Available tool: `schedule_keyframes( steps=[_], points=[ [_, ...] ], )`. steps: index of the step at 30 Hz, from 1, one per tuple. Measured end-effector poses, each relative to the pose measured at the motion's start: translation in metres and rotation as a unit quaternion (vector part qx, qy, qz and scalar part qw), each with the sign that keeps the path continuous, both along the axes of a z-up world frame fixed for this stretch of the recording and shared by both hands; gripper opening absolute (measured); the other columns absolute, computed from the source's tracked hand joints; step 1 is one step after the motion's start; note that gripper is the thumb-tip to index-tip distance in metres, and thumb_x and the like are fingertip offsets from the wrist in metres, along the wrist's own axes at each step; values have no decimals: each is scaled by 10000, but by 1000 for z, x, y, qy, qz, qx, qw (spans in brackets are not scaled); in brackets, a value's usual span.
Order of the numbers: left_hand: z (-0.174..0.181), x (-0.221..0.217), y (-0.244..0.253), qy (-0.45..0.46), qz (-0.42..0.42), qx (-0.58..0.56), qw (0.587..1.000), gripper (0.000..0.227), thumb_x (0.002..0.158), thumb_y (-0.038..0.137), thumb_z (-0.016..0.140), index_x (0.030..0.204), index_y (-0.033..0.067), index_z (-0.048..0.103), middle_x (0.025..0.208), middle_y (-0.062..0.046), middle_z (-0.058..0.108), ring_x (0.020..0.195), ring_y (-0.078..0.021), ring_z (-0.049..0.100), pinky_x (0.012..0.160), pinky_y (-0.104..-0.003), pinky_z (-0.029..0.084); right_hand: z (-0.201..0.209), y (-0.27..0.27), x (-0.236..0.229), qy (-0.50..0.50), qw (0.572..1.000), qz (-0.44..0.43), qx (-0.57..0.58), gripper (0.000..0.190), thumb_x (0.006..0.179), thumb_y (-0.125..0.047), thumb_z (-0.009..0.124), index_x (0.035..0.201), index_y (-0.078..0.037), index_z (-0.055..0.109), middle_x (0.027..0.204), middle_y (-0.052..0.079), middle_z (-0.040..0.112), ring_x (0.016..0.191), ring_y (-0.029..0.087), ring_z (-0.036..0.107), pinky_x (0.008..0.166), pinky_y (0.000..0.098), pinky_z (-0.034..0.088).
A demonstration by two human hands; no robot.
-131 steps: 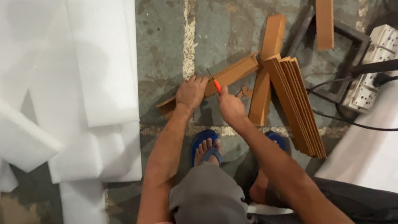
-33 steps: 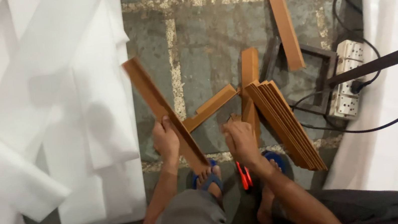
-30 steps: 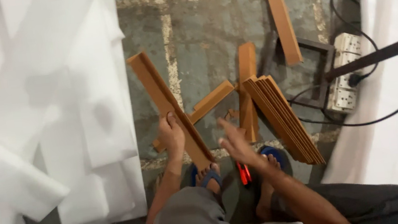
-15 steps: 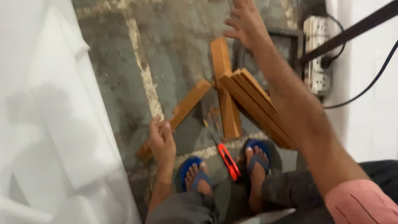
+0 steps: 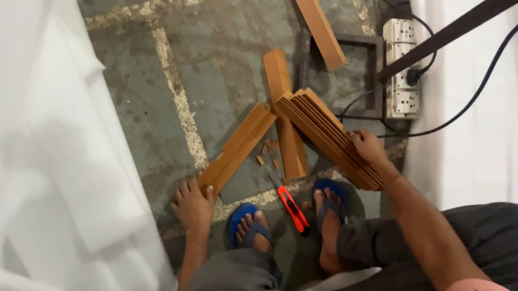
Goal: The person is cutting long strips of cardboard into smaller pieces using a utility knife. They are sitting on the floor and stacking the cut pieces.
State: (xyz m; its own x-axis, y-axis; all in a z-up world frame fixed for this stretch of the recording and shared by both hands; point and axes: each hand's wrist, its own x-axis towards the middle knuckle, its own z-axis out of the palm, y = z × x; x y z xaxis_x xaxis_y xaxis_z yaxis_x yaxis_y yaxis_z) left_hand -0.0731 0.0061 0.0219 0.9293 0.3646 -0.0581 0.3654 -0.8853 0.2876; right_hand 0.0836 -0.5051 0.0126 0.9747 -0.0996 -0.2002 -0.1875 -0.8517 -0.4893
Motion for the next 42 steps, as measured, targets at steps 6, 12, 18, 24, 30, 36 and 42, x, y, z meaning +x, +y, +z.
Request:
schedule_keyframes(
  steps=[6, 12, 18, 24, 30, 36, 42],
  points=[
    [2, -31, -3, 41, 26, -111, 993, 194, 1015, 308, 597, 1071, 149, 693, 1013, -105, 714, 909, -385, 691, 757, -507, 550, 15, 4, -16, 0, 1000, -10, 11, 294, 937, -203, 670, 1199, -95, 750, 1078, 203, 749, 990, 371, 722, 817, 449, 569],
    [27, -85, 1, -59, 69, -151, 984, 198, 970, 257, 615, 1068, 110, 703, 1020, -92, 719, 874, -386, 690, 719, -484, 550, 34, 6, -14, 20, 999, 3, 44, 262, 902, -157, 735, 1143, -55, 749, 1045, 168, 762, 903, 311, 745, 765, 410, 577],
    [48, -98, 7, -63, 26, -136, 988, 164, 934, 247, 668, 1037, 128, 713, 975, -72, 707, 886, -335, 687, 744, -442, 554, 54, -3, 7, -135, 989, 14, -62, 188, 954, -180, 752, 1063, -29, 772, 975, 202, 738, 879, 364, 722, 790, 437, 566],
    [41, -93, 7, -55, -74, -112, 989, 107, 892, 221, 683, 950, 135, 706, 927, -48, 700, 922, -285, 687, 781, -434, 551, 56, 13, 41, -108, 988, 67, -85, 213, 996, -217, 710, 1102, -32, 730, 969, 188, 724, 822, 395, 699, 723, 480, 548],
    [29, -88, 1, -35, -74, -136, 987, 127, 893, 247, 680, 945, 134, 708, 947, -55, 704, 913, -308, 685, 779, -443, 555, 49, 39, 15, -134, 981, 65, -126, 213, 1005, -206, 704, 1188, -96, 695, 1178, 182, 671, 1018, 400, 636, 826, 485, 521],
    [31, -95, -4, 19, -55, -149, 987, 163, 934, 278, 639, 1008, 151, 710, 978, -55, 697, 923, -312, 686, 760, -444, 554, 56, 45, -9, -239, 951, 125, -149, 219, 994, -120, 727, 1190, -63, 648, 1117, 176, 632, 1021, 424, 606, 859, 519, 508],
    [42, -101, -10, 22, -68, -143, 987, 155, 959, 263, 604, 1019, 153, 696, 975, -54, 688, 939, -316, 682, 761, -452, 552, 50, 37, -20, -230, 964, 64, -114, 206, 974, -108, 719, 1180, -112, 716, 1107, 172, 636, 1009, 405, 612, 841, 514, 505]
  ],
)
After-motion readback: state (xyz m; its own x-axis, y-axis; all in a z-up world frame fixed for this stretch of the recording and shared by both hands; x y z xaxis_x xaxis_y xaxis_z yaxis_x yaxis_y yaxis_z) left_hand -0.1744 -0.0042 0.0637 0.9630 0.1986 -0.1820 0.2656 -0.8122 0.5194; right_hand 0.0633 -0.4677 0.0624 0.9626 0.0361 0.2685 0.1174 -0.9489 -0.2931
